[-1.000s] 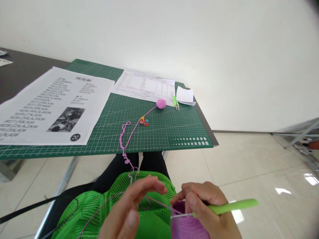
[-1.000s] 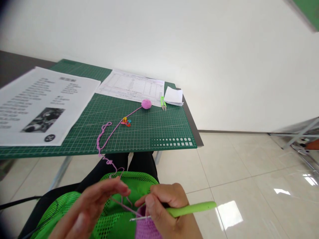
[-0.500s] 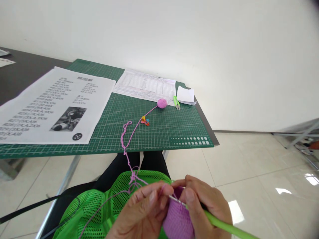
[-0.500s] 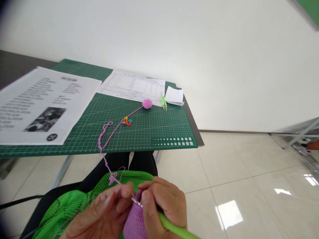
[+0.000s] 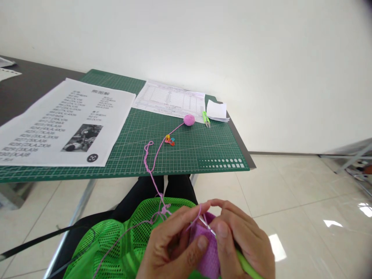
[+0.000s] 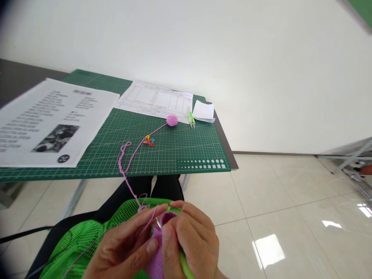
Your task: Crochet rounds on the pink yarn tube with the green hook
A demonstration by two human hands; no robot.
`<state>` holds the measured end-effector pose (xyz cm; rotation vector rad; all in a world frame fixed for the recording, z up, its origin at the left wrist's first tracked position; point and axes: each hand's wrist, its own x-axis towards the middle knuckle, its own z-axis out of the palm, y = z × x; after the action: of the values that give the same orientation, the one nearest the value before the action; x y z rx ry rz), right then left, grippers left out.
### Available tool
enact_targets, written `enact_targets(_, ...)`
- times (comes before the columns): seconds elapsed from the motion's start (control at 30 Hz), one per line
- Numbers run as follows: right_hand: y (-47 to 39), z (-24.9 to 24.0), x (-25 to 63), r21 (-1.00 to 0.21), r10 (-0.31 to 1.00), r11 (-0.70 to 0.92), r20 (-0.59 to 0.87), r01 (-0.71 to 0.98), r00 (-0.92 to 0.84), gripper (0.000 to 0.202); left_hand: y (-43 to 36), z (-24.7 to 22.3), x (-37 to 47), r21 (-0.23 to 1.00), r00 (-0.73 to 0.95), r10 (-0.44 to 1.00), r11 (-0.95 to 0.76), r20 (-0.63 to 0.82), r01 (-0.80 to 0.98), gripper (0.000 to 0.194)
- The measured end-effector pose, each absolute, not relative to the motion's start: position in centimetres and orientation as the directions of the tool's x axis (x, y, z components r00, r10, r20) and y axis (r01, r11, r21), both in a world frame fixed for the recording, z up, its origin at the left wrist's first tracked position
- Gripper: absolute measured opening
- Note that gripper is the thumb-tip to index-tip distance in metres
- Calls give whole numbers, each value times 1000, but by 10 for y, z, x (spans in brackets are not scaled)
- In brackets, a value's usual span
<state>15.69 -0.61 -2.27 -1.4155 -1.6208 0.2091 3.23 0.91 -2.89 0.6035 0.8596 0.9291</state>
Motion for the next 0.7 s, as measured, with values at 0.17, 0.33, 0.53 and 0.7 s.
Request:
enact_targets(0.17,-3,-32,158,-655,847,346,526,672,78,21,7,-27,35,724,294,851,524,-434,-449,34)
enact_targets(0.33,1,-41,152,-698,857,329,504,637,110,21,-2,-38,38,820,99,914,398,-394,-412,38)
enact_targets(0.53,-4,-56,144,-761,827,346,523,550,204,29,-4,-43,43,833,17,918,367,-396,-413,42)
enact_targets(0.7,-1,-51,148,-778,826,421,542,467,158,37,7,-35,37,732,222,874,484,-433,-479,38)
